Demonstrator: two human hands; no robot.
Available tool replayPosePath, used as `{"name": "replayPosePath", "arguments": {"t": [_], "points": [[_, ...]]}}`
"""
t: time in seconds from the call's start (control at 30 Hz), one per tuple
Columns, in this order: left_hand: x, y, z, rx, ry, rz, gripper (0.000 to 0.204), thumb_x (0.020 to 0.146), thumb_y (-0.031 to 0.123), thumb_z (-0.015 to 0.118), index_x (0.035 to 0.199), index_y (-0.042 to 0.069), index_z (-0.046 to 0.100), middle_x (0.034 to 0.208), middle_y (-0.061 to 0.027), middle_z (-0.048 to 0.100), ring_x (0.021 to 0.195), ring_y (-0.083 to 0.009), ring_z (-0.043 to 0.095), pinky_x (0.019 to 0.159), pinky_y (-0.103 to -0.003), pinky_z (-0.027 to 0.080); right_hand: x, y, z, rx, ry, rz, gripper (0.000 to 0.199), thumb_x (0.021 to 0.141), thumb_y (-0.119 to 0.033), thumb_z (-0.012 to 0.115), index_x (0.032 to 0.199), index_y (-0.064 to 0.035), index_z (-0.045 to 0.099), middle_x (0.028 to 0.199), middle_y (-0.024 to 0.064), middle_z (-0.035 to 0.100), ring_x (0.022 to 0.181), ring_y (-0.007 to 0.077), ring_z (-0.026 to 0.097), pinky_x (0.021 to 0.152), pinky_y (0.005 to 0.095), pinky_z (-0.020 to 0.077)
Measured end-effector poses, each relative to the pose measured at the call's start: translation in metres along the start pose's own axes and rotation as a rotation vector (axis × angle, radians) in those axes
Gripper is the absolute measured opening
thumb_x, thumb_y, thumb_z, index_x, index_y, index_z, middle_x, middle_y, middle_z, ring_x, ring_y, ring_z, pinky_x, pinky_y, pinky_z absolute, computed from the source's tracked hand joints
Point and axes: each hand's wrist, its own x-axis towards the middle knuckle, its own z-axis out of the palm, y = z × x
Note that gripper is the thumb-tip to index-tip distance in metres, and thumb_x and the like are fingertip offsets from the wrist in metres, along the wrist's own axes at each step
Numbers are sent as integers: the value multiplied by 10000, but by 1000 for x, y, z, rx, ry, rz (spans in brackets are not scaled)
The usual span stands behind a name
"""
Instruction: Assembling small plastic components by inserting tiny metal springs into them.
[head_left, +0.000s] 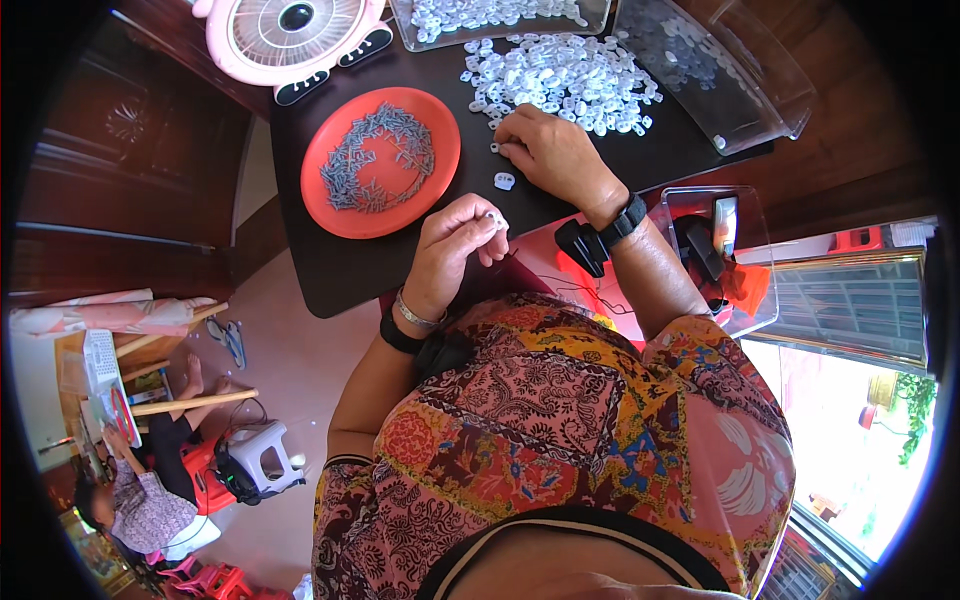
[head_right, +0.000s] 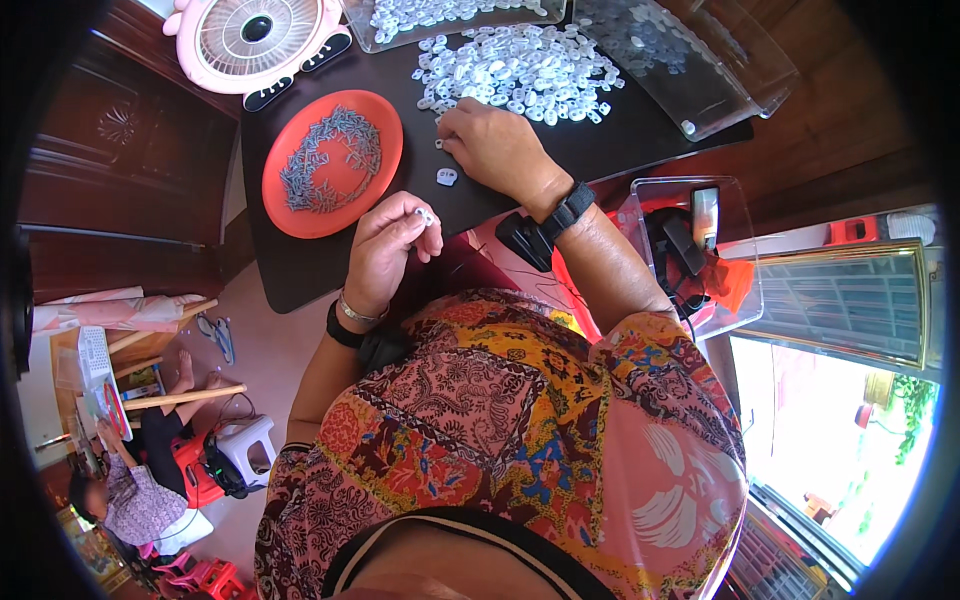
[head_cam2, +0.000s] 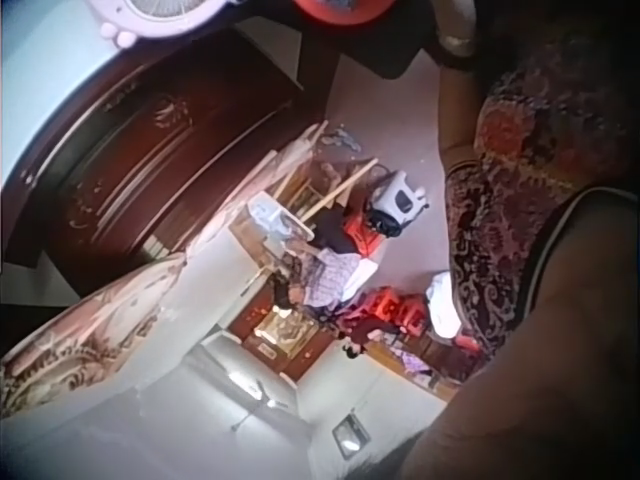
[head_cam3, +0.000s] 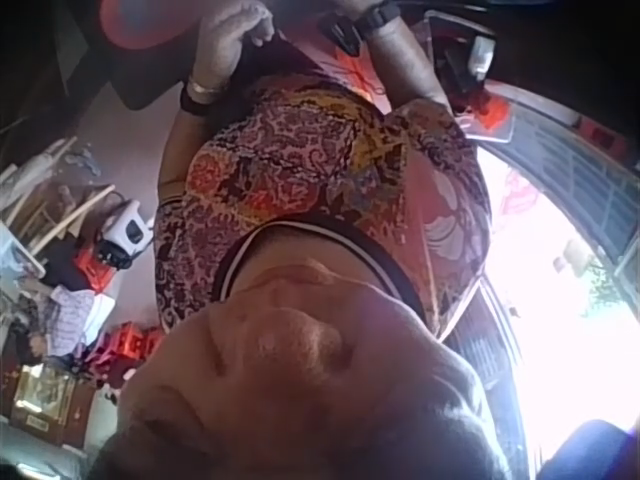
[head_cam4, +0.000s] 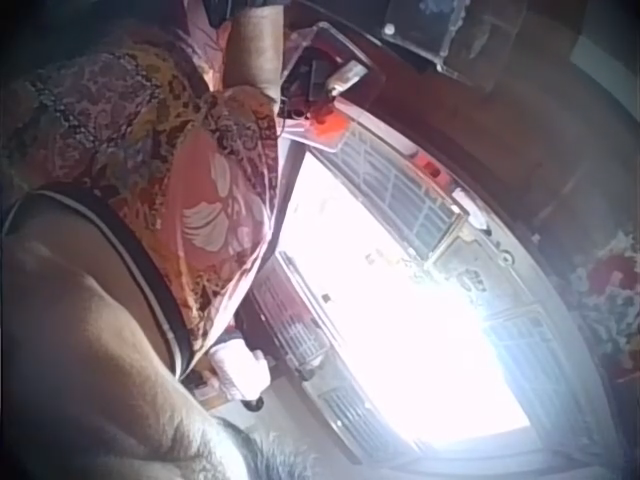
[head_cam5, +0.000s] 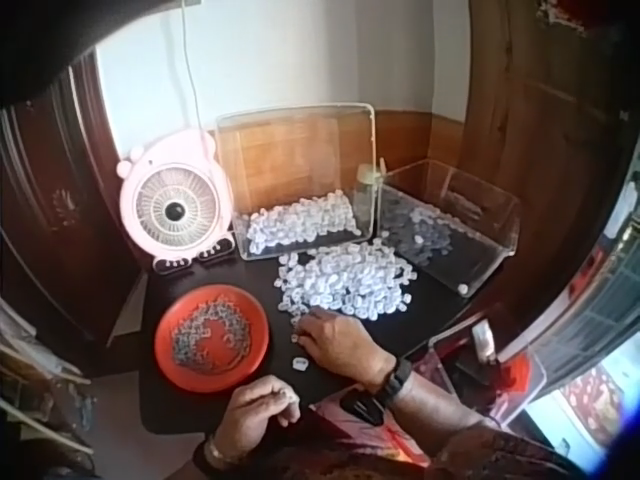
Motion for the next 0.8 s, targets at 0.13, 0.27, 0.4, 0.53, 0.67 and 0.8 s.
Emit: {"name": "replayPosePath", "arguments": {"t": [0.13, 0.27, 0.4, 0.53, 0.67, 0.8], "points": [[0, 1, 1, 0, 3, 2, 187, 944, 165, 468, 883, 19, 567, 744, -54, 593, 663, -103, 536, 597, -227, 405, 3, 3, -2, 1, -47, -13, 99, 817, -147, 631, 878, -72, 611, 846, 78, 603, 752, 281, 635, 658, 382, 508], [0, 2, 2, 9, 7, -4, 190, 947, 168, 457, 875, 23, 555, 746, -61, 586, 656, -108, 520, 596, -228, 386, 4, 4, -2, 17, -69, -30, 101, 816, -148, 628, 872, -67, 604, 842, 77, 602, 743, 272, 636, 653, 379, 503], [2, 0, 1, -8, 1, 6, 195, 948, 175, 459, 873, 21, 552, 743, -61, 585, 650, -108, 516, 592, -229, 386, 3, 4, -3, 18, -72, -23, 102, 816, -146, 630, 871, -65, 603, 842, 77, 604, 736, 276, 635, 654, 379, 502], [3, 0, 1, -33, 21, 0, 190, 944, 169, 456, 863, 23, 546, 745, -62, 584, 652, -109, 518, 590, -232, 388, 5, 5, -2, 10, -49, -49, 101, 818, -146, 630, 869, -64, 604, 839, 79, 607, 733, 281, 633, 656, 380, 502], [0, -2, 0, -54, 49, 20, 171, 929, 149, 450, 853, 26, 542, 734, -62, 583, 642, -109, 522, 577, -228, 382, 6, 4, 0, 23, -78, -18, 101, 819, -142, 633, 877, -63, 609, 847, 83, 608, 744, 283, 635, 663, 379, 503], [-13, 9, -9, -34, 111, -3, 158, 895, 146, 461, 831, 28, 545, 708, -59, 579, 608, -108, 514, 556, -222, 371, 5, 1, -5, -3, -100, -60, 126, 824, -131, 633, 928, -61, 617, 873, 90, 614, 765, 275, 641, 676, 370, 505]]}}
